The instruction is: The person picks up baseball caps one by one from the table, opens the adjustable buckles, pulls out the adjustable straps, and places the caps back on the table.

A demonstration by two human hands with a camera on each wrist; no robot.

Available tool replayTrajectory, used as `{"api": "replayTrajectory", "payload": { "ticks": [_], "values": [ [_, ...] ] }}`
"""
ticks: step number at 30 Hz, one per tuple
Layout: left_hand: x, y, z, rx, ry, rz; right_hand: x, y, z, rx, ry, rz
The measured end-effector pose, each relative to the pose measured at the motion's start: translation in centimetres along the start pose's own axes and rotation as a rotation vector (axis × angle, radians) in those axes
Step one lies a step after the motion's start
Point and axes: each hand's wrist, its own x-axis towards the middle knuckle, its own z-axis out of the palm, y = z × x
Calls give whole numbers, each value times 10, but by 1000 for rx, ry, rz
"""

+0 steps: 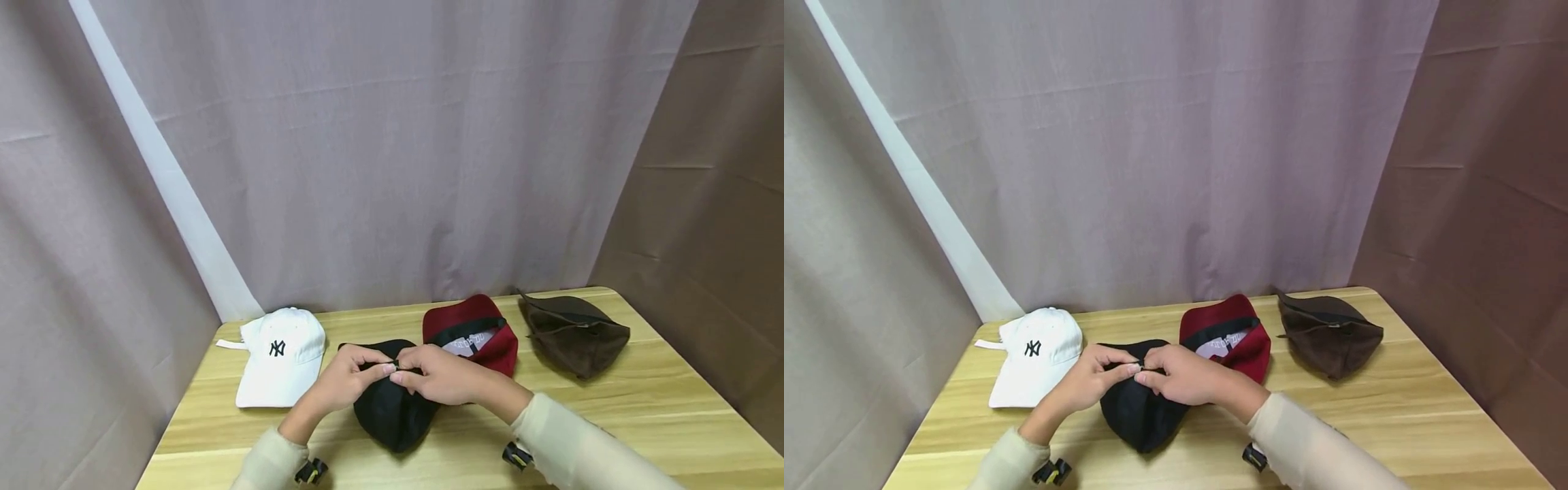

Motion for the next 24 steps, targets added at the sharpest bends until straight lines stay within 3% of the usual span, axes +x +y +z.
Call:
{"api": "replayTrajectory", "payload": {
  "ticks": [5, 9, 13, 18, 21, 24],
  "values": [
    [-2, 6, 5, 81, -11, -6, -1, -11, 2, -195, 7, 31],
    [-1, 9, 7, 162, 5, 33, -1, -18, 5, -389, 40, 16],
    [-1, 9, 8, 170, 28, 34, 0, -24, 10, -485, 96, 61],
    [-2, 4, 6, 84, 58, -7, 1, -30, 16, -426, 199, 104],
    [-2, 0, 3, 35, 75, -13, 1, -29, 17, -295, 230, 86],
    [-3, -3, 0, -19, 68, 3, 1, -22, 15, -130, 203, 53]
  ]
}}
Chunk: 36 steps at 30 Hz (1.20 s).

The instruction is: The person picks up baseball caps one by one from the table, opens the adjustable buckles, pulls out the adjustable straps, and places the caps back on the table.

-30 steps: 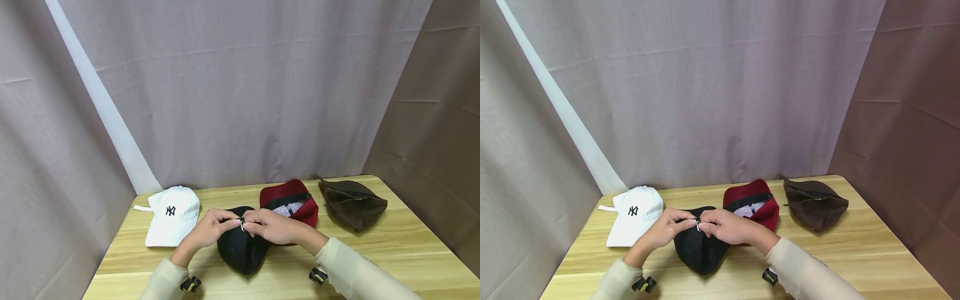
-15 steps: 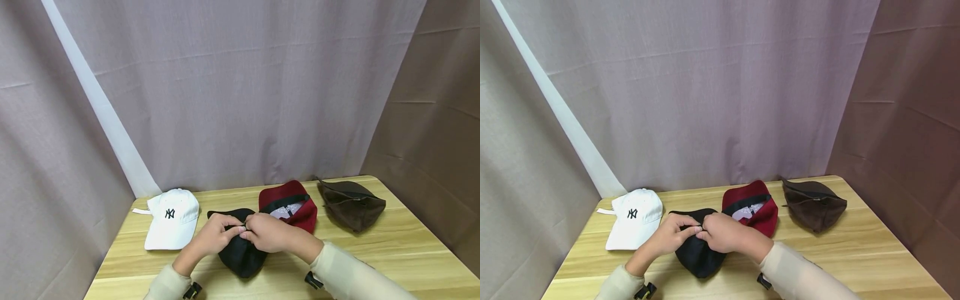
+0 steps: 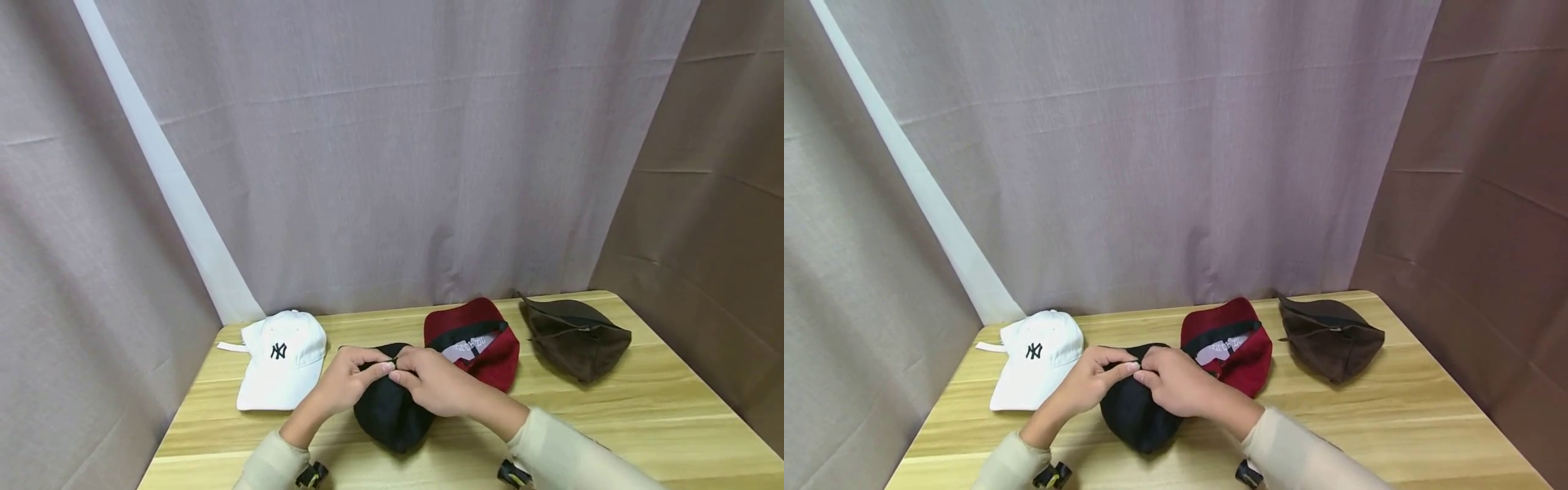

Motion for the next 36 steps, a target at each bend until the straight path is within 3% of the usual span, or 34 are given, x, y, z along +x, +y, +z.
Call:
{"api": "replayTrajectory", "payload": {
  "ticks": [6, 18, 26, 30, 36],
  "values": [
    [1, -3, -5, -71, -21, 11, 4, 18, -2, 245, -111, -86],
    [3, -7, -8, -95, -47, 69, 9, 37, -8, 334, -238, -179],
    [1, -6, -5, -69, -23, 45, 9, 31, -3, 256, -183, -78],
    [1, -4, -1, -21, -23, 44, 8, 24, -3, 170, -170, -23],
    [3, 1, 3, 58, -35, 51, 7, 17, -4, 4, -151, -13]
  ]
}}
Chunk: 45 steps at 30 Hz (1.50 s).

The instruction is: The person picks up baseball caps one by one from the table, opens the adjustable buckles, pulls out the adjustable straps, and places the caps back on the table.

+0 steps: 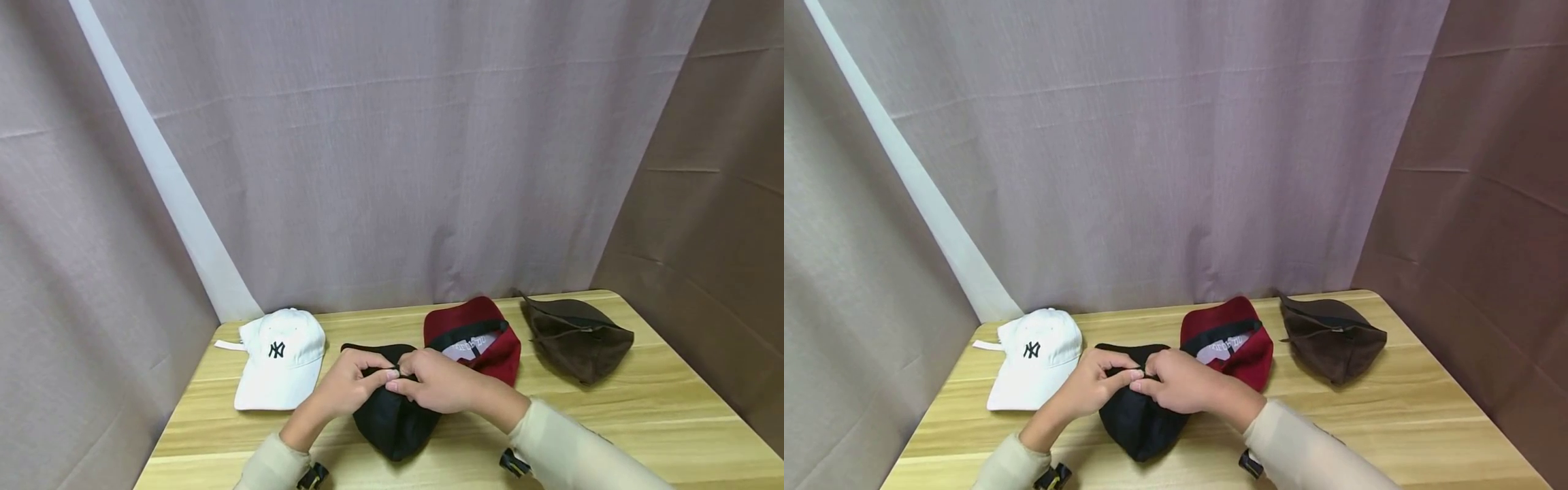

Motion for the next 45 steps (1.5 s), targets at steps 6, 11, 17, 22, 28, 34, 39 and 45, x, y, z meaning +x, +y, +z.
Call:
{"api": "replayTrajectory", "payload": {
  "ticks": [6, 11, 17, 22, 28, 34, 39, 45],
  "values": [
    [-1, 1, 0, -15, 3, -16, 2, -2, 1, -54, 12, -11],
    [-2, -1, -3, -42, -1, -15, 3, 2, -3, 85, -31, -44],
    [-2, -5, -7, -115, -11, 15, 5, 10, -7, 239, -89, -82],
    [-1, -10, -9, -156, -22, 25, 7, 15, -8, 289, -119, -138],
    [0, -14, -10, -168, -34, 28, 8, 19, -9, 336, -143, -167],
    [0, -11, -9, -157, -28, 5, 8, 19, -6, 302, -107, -128],
    [1, -7, -8, -112, -23, -16, 6, 9, -2, 154, -11, -35],
    [3, 2, -4, 3, -32, -44, 2, -11, 2, -200, 111, 4]
  ]
}}
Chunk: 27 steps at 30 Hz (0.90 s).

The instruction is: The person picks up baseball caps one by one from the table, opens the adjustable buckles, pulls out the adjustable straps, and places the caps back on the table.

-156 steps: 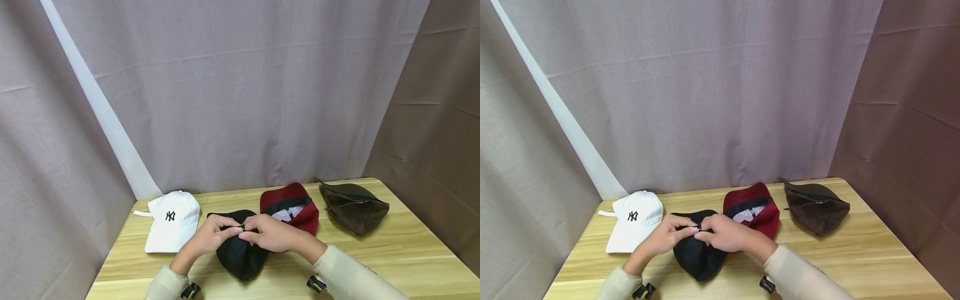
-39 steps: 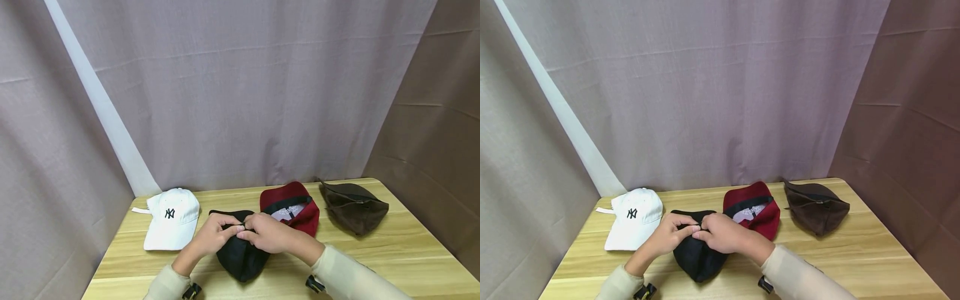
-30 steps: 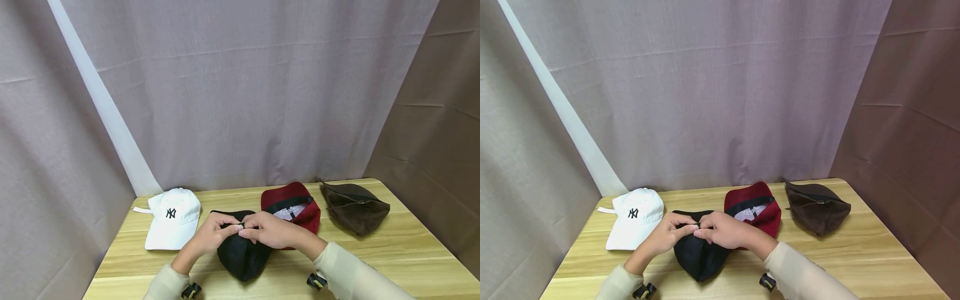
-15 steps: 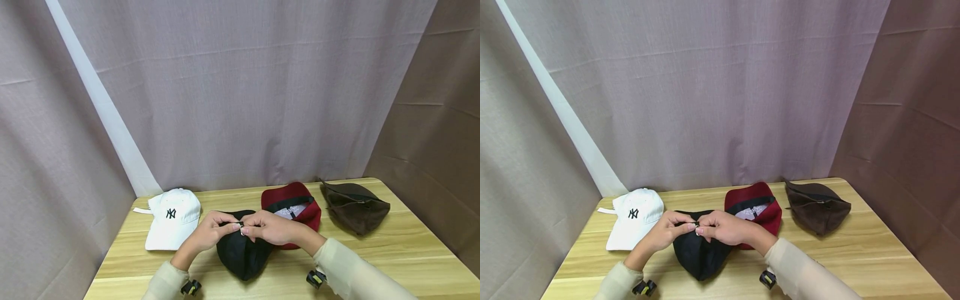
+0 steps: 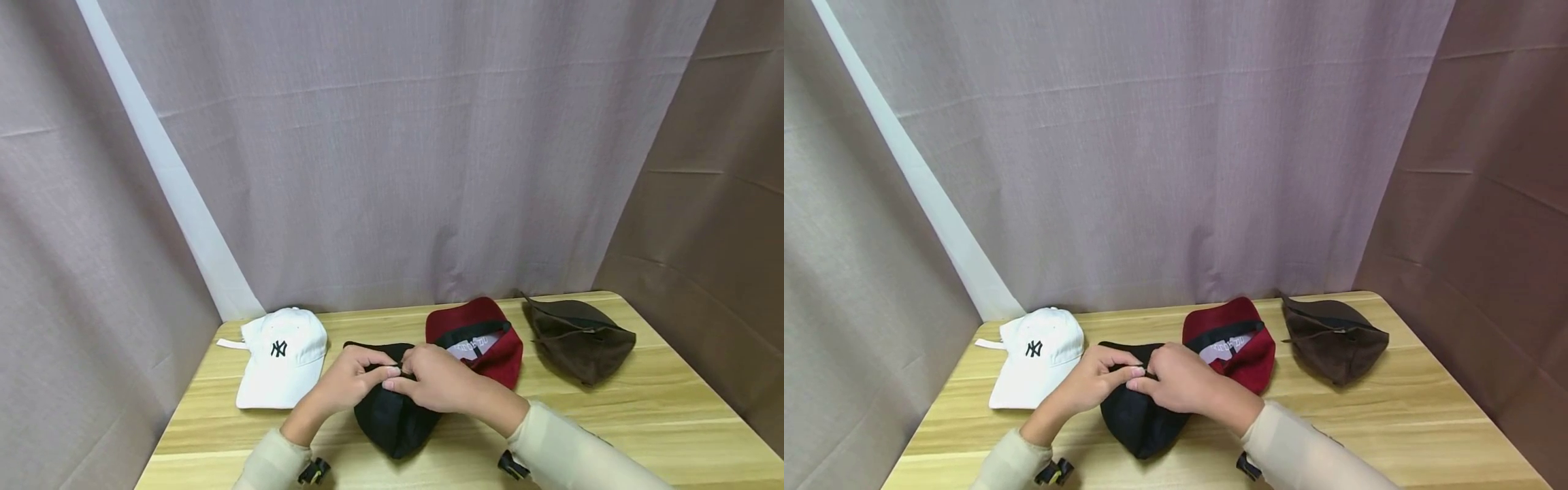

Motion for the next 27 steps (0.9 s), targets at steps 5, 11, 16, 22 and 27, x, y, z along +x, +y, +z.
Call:
{"api": "replayTrajectory", "payload": {
  "ticks": [5, 11, 16, 22, 27],
  "values": [
    [0, 5, 2, 53, 8, -38, -1, -5, -3, -92, 21, -3],
    [-2, 3, -1, 19, 17, -13, 0, -5, -4, 20, -7, -56],
    [-3, -1, -3, -30, 12, 13, 1, 1, -6, 208, -77, -65],
    [-4, -6, -4, -78, 15, 44, 3, 8, -7, 327, -146, -47],
    [-7, -10, -7, -115, 1, 51, 4, 12, -7, 344, -181, -56]
  ]
}}
